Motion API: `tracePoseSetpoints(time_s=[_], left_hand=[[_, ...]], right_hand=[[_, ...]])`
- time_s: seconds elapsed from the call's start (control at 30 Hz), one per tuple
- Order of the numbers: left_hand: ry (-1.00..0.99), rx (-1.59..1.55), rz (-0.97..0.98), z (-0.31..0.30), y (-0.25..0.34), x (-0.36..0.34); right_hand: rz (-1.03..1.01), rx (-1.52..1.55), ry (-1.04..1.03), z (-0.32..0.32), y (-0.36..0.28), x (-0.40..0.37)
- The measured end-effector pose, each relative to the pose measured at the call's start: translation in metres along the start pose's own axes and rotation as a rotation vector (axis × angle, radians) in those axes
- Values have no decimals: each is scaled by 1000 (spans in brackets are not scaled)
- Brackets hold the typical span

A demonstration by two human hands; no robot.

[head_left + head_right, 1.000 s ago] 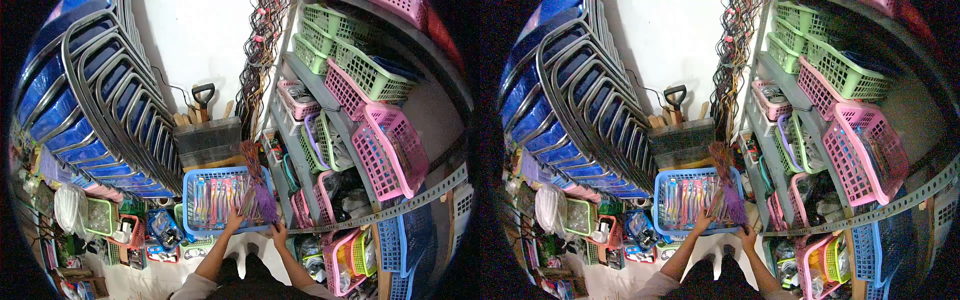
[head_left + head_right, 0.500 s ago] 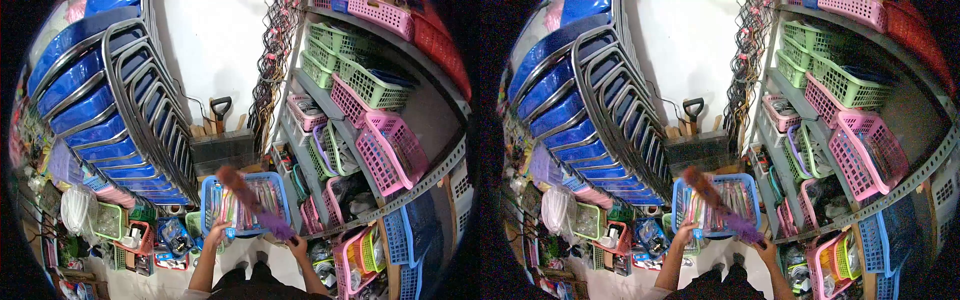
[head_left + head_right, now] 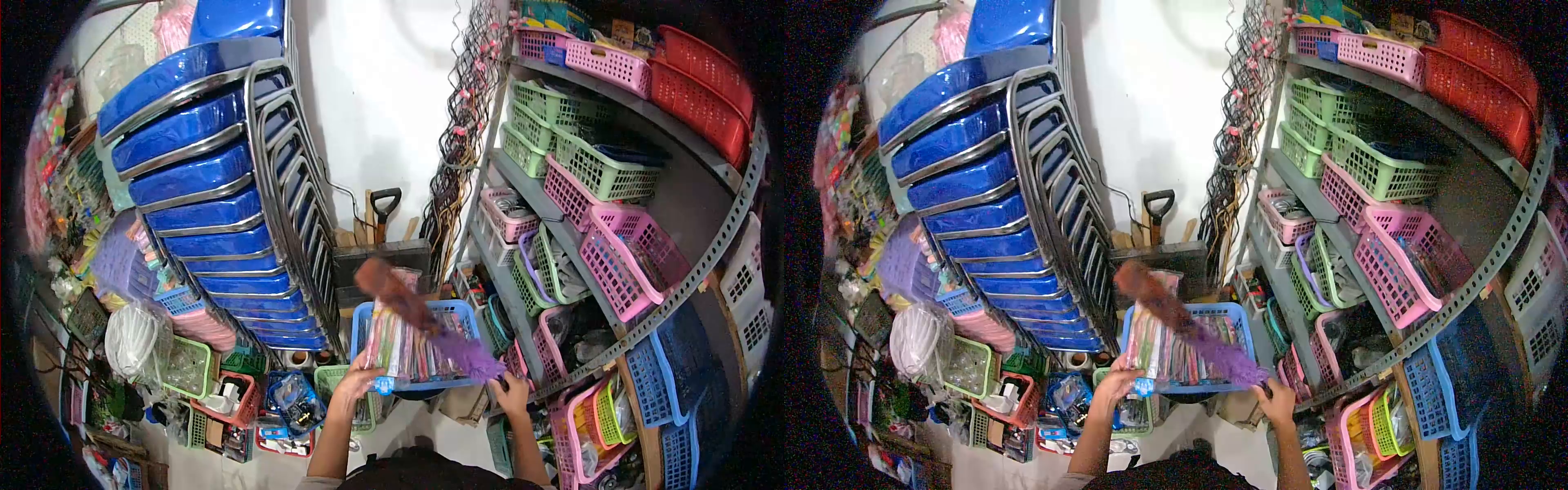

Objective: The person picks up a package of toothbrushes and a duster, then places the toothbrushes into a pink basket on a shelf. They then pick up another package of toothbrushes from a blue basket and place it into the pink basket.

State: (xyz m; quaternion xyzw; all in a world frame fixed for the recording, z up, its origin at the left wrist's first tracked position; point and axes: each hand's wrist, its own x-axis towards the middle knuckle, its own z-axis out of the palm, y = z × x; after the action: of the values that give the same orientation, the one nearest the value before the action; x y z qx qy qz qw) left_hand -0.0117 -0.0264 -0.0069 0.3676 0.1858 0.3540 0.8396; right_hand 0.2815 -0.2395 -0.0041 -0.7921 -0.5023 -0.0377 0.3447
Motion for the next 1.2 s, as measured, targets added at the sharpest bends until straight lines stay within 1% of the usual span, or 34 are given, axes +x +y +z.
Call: tracePoseSetpoints(time_s=[0.03, 0.07, 0.1, 0.13, 0.17, 0.23, 0.27, 0.3, 0.37, 0.4, 0.43, 0.5, 0.53, 0.57, 0.6, 0.63, 0.67, 0.7, 0.73, 0.77, 0.8, 0.83, 0.9, 0.97, 1.0, 1.03, 1.07, 1.1, 1.13, 1.17, 1.2], left_hand=[[-15, 1, 23, -2, 2, 0], [-1, -21, 67, -13, -1, 3], [-29, -66, 35, -27, 0, 0], [14, -199, 25, -27, 3, 2], [57, -334, 15, -27, 5, 3], [-58, 62, 40, -24, 15, -5], [-5, -2, 166, 22, 36, -14], [-32, 41, 125, 13, 32, -11], [-43, 52, 99, 28, 40, -13], [-55, 60, 90, 27, 40, -13], [-54, 65, 101, 28, 42, -13], [-48, 15, 187, 31, 44, -14], [-22, 26, 223, 30, 46, -15], [-19, 29, 231, 22, 46, -16], [24, -74, 150, 8, 45, -16], [68, -178, 68, 9, 50, -19], [51, -124, 149, 11, 52, -22], [55, -122, 156, 15, 54, -23], [56, -15, 223, 33, 64, -26], [58, 93, 288, 42, 68, -28], [14, 86, 286, 37, 64, -25], [14, 112, 259, 43, 66, -29], [-20, 113, 264, 50, 67, -31], [-9, 98, 290, 49, 68, -31], [1, 79, 318, 48, 68, -31], [-1, 82, 326, 33, 62, -29], [40, -11, 310, 7, 52, -26], [82, -105, 294, -7, 48, -25], [69, -168, 223, -1, 54, -26], [69, -167, 232, 0, 55, -26], [76, -44, 305, 0, 55, -25]], right_hand=[[-9, 3, 5, -4, 4, 0], [-142, 10, -44, -8, 9, -1], [-276, 16, -92, -10, 15, -1], [-340, -22, -123, -15, 14, 1], [-352, -21, -120, -16, 12, 4], [-252, 48, -86, -22, 4, 12], [-220, 74, -29, -21, 3, 19], [-229, 80, -28, -22, 0, 25], [-109, -9, 106, -25, -12, 41], [-91, 18, 151, -28, -20, 47], [-100, 25, 156, -33, -23, 50], [-136, 11, 63, -41, -25, 54], [-143, 16, 64, -41, -18, 56], [-253, -13, -41, -42, -6, 55], [-363, -43, -147, -40, 2, 54], [-369, -40, -147, -36, 3, 55], [-410, -35, -103, -33, 5, 57], [-450, -28, -58, -29, 5, 59], [-454, -23, -61, -25, 4, 63], [-418, -6, 37, -22, -1, 70], [-379, 10, 135, -21, -7, 76], [-379, 15, 131, -22, -15, 80], [-119, 64, 96, -28, -28, 85], [-116, 23, 67, -29, -26, 85], [-214, 79, 18, -29, -22, 84], [-314, 135, -32, -28, -19, 83], [-321, 137, -29, -25, -13, 80], [-391, 35, -68, -21, -6, 76], [-460, -67, -105, -19, -5, 75], [-469, -64, -102, -17, -6, 75], [-429, -21, -65, -15, -7, 74]])
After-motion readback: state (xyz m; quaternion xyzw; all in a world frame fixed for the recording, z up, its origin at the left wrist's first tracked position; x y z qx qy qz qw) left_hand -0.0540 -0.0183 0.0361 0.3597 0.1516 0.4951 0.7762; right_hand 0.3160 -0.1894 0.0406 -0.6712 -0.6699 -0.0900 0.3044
